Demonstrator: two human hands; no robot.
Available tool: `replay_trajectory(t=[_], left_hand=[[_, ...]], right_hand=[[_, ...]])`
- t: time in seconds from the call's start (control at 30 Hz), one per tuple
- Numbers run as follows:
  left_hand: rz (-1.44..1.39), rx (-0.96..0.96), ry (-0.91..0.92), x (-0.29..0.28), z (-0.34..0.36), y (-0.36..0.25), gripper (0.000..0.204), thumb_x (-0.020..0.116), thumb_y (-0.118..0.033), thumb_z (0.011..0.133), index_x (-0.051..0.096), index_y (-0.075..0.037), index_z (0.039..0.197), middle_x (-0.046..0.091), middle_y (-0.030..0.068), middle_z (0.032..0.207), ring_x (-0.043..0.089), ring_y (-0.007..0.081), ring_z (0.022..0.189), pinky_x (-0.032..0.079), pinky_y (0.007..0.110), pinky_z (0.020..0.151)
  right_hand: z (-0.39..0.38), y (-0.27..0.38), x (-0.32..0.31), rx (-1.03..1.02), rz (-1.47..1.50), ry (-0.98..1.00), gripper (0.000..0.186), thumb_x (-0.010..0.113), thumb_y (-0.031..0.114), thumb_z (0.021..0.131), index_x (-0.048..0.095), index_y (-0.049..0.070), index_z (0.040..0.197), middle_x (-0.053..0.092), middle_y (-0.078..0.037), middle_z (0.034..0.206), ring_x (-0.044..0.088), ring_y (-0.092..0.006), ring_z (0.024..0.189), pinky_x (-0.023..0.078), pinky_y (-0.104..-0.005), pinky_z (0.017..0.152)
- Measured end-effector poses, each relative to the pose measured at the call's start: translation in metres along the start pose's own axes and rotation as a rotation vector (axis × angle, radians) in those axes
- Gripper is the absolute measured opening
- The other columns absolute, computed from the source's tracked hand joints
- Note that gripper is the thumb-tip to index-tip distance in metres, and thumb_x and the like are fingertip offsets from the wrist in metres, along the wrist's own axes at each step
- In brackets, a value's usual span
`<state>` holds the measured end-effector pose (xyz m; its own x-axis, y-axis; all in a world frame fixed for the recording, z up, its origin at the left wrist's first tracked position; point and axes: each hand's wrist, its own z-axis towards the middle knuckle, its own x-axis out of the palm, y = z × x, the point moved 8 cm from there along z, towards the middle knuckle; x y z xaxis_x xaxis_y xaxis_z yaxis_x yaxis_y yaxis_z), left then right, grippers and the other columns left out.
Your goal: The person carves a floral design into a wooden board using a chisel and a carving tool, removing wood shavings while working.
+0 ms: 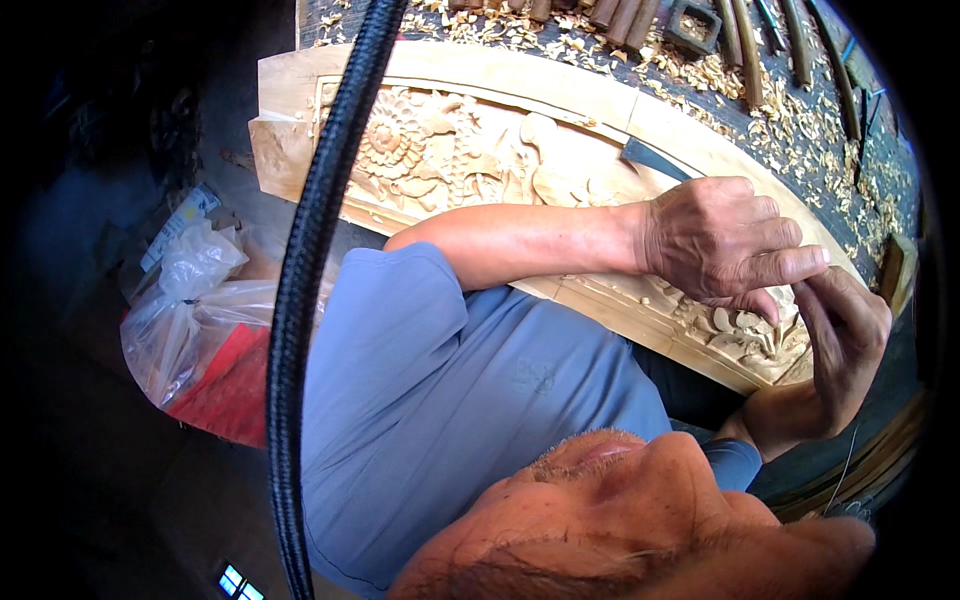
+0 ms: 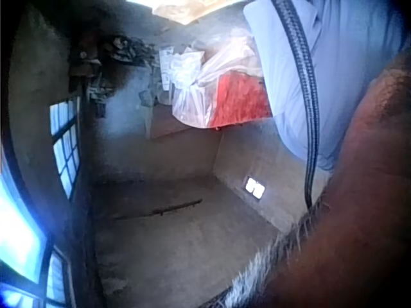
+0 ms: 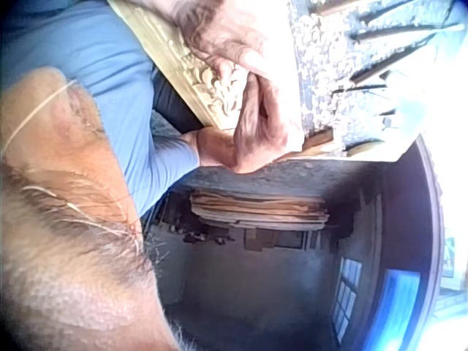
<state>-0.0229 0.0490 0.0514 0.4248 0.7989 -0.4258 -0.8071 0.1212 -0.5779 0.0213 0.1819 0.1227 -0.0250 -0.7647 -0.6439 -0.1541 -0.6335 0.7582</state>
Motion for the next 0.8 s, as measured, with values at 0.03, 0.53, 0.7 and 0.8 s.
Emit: replay_trajectory(t=[0.03,0.53,0.7,0.8], left_hand=[[-0.015,0.008,0.010,0.001,0.000,-0.001,0.072,0.060,-0.069,0.097,0.067,-0.013,0.141,0.071,0.0006,0.095,0.065,0.0175,0.071,0.051,0.033,0.061],[-0.048,-0.017,-0.020,-0.002,0.001,0.005,0.076,0.059,-0.071,0.098,0.066,-0.011,0.144,0.070,0.0019,0.094,0.069,0.0194,0.075,0.054,0.034,0.061],[0.020,-0.041,-0.055,0.000,0.003,0.008,0.076,0.061,-0.071,0.096,0.066,-0.010,0.141,0.070,0.0024,0.094,0.070,0.0201,0.076,0.055,0.034,0.061],[0.037,-0.067,-0.028,0.000,0.003,0.008,0.073,0.061,-0.072,0.096,0.070,-0.009,0.133,0.069,0.0025,0.090,0.070,0.0205,0.074,0.055,0.034,0.060]], right_hand=[[0.001,0.000,0.000,0.000,0.012,0.024,0.017,0.079,-0.008,0.083,0.076,-0.011,0.099,0.073,-0.022,0.083,0.075,-0.0255,0.073,0.055,-0.0316,0.071],[0.005,-0.009,-0.002,0.025,0.038,0.140,0.025,0.081,-0.009,0.089,0.076,-0.010,0.114,0.080,-0.022,0.098,0.077,-0.0201,0.084,0.057,-0.0308,0.077],[0.011,-0.013,0.000,-0.015,0.070,0.077,0.019,0.080,-0.011,0.086,0.076,-0.011,0.105,0.076,-0.020,0.086,0.074,-0.0199,0.077,0.055,-0.0296,0.072],[0.014,-0.016,0.007,-0.027,0.114,0.118,0.019,0.080,-0.011,0.085,0.076,-0.011,0.104,0.076,-0.020,0.086,0.074,-0.0197,0.076,0.055,-0.0300,0.071]])
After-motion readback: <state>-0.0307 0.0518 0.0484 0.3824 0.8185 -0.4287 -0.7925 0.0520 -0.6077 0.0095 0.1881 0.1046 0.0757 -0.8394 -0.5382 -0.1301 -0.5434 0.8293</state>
